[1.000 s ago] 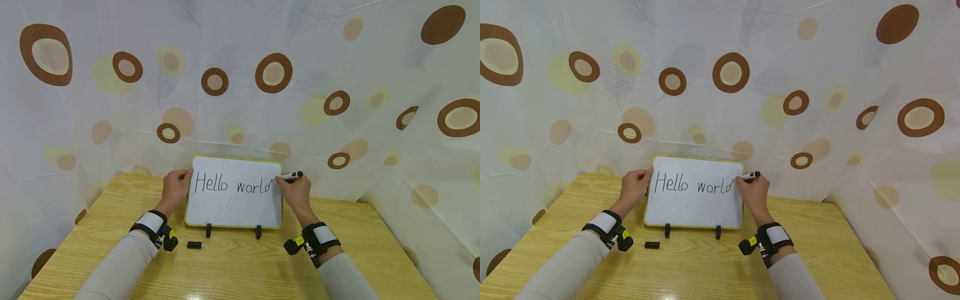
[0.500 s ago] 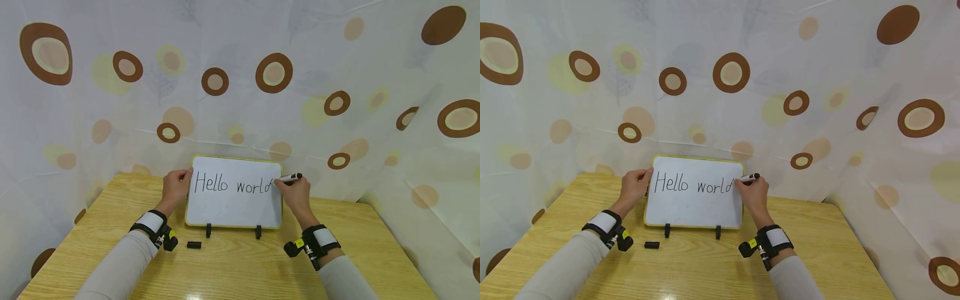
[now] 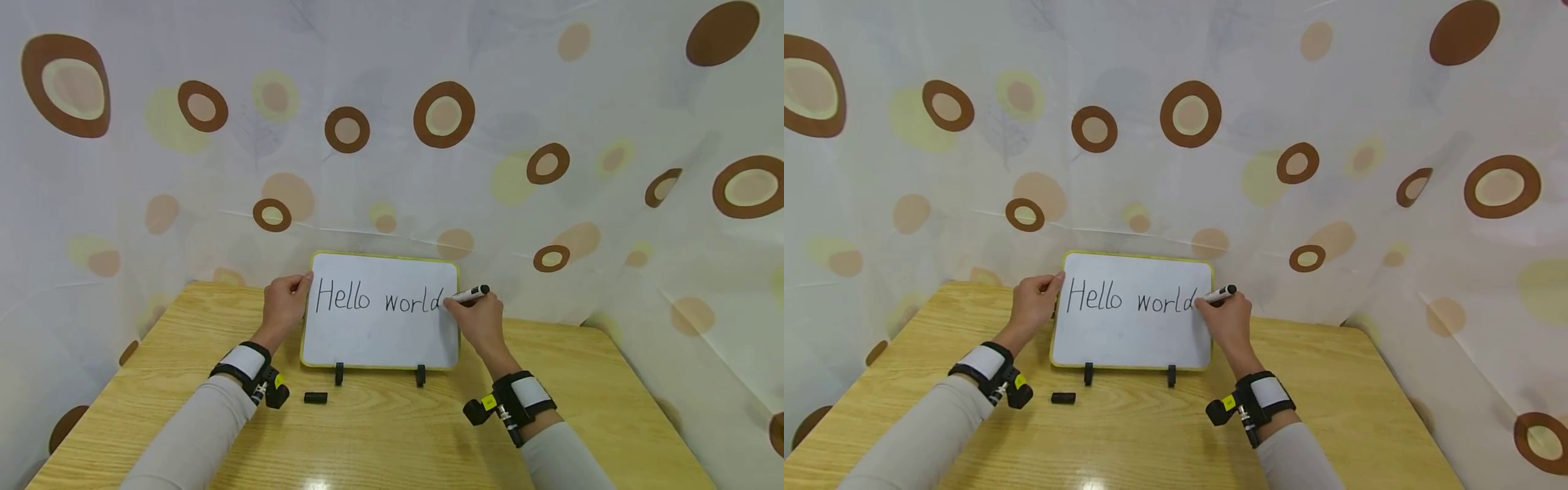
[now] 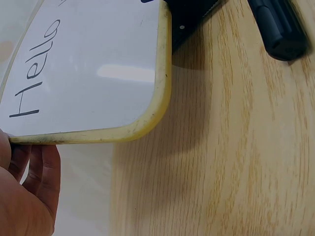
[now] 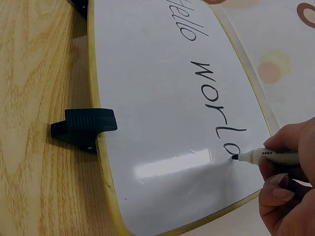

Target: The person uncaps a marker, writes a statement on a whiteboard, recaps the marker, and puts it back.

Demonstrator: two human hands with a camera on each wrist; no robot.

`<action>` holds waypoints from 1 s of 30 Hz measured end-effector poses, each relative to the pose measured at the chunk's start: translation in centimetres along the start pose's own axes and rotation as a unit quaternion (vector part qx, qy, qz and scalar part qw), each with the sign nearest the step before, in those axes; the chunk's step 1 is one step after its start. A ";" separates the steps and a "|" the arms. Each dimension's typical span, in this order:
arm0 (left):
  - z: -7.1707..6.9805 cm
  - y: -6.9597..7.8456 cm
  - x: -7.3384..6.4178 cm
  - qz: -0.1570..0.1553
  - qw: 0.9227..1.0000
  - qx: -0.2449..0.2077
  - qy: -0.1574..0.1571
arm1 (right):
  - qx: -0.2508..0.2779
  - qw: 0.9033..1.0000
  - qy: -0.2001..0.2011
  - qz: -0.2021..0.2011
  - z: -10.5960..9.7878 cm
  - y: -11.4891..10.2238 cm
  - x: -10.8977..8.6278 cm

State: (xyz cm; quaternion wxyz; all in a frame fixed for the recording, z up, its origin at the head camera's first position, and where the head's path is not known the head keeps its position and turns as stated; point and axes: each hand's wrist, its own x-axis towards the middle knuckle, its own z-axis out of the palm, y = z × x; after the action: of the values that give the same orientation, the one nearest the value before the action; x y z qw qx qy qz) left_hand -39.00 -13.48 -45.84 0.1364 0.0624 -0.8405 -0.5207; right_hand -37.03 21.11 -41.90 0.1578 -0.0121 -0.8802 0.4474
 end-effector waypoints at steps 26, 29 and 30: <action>-0.1 0.1 -0.1 0.003 1.000 -0.006 -0.002 | 0.017 0.999 0.034 0.002 -1.7 -0.6 0.9; -0.1 0.1 -0.1 0.001 1.000 -0.002 -0.003 | 0.021 0.999 0.034 0.007 -1.7 -0.3 1.0; -0.1 0.0 -0.1 0.000 1.000 0.000 -0.003 | 0.022 0.999 0.033 0.008 -1.7 -0.2 1.0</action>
State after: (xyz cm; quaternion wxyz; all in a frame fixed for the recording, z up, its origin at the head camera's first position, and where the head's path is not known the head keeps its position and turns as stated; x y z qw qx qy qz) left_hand -38.86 -13.51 -45.80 0.1345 0.0607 -0.8407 -0.5210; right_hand -37.50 22.49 -40.53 0.1838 -0.0301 -0.8642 0.4674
